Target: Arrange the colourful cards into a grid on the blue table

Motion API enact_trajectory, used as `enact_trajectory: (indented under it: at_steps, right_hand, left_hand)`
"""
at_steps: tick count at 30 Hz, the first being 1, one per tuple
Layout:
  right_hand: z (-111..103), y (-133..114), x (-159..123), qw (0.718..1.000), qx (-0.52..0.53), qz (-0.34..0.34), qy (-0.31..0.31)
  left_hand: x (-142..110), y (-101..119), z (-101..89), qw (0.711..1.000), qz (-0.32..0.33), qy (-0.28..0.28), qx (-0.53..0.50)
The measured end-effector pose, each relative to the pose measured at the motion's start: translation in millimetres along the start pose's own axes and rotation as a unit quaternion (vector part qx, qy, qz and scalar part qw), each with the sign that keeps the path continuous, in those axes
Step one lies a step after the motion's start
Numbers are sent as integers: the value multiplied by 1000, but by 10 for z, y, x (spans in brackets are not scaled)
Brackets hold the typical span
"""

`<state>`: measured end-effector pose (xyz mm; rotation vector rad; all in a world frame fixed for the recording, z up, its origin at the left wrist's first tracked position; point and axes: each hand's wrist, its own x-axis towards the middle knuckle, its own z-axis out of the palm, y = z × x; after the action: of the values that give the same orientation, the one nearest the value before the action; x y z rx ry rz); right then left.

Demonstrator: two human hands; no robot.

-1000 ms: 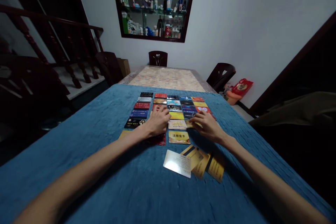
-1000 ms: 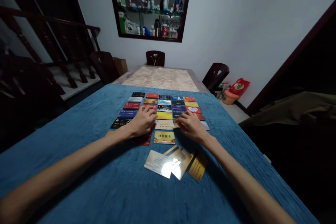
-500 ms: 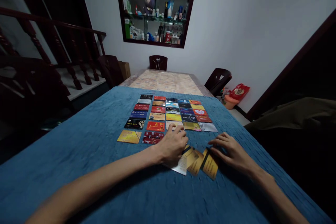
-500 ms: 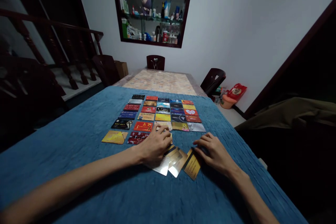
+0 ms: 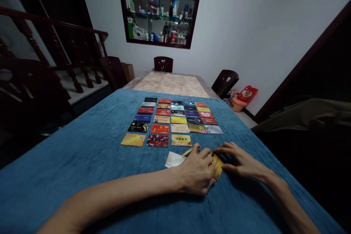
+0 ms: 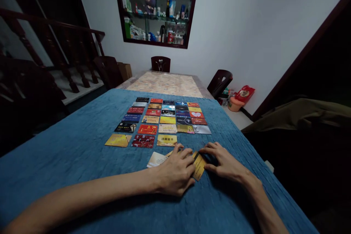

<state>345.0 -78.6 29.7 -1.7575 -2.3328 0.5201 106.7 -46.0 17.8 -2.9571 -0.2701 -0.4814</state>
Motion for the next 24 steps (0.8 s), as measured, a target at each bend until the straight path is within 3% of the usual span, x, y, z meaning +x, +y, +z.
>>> enact_trajectory:
  at_steps: [24]
  right_hand:
    - [-55, -113, -53, 998, 44, -10, -51]
  left_hand:
    - [-51, 37, 98, 998, -9, 8, -60]
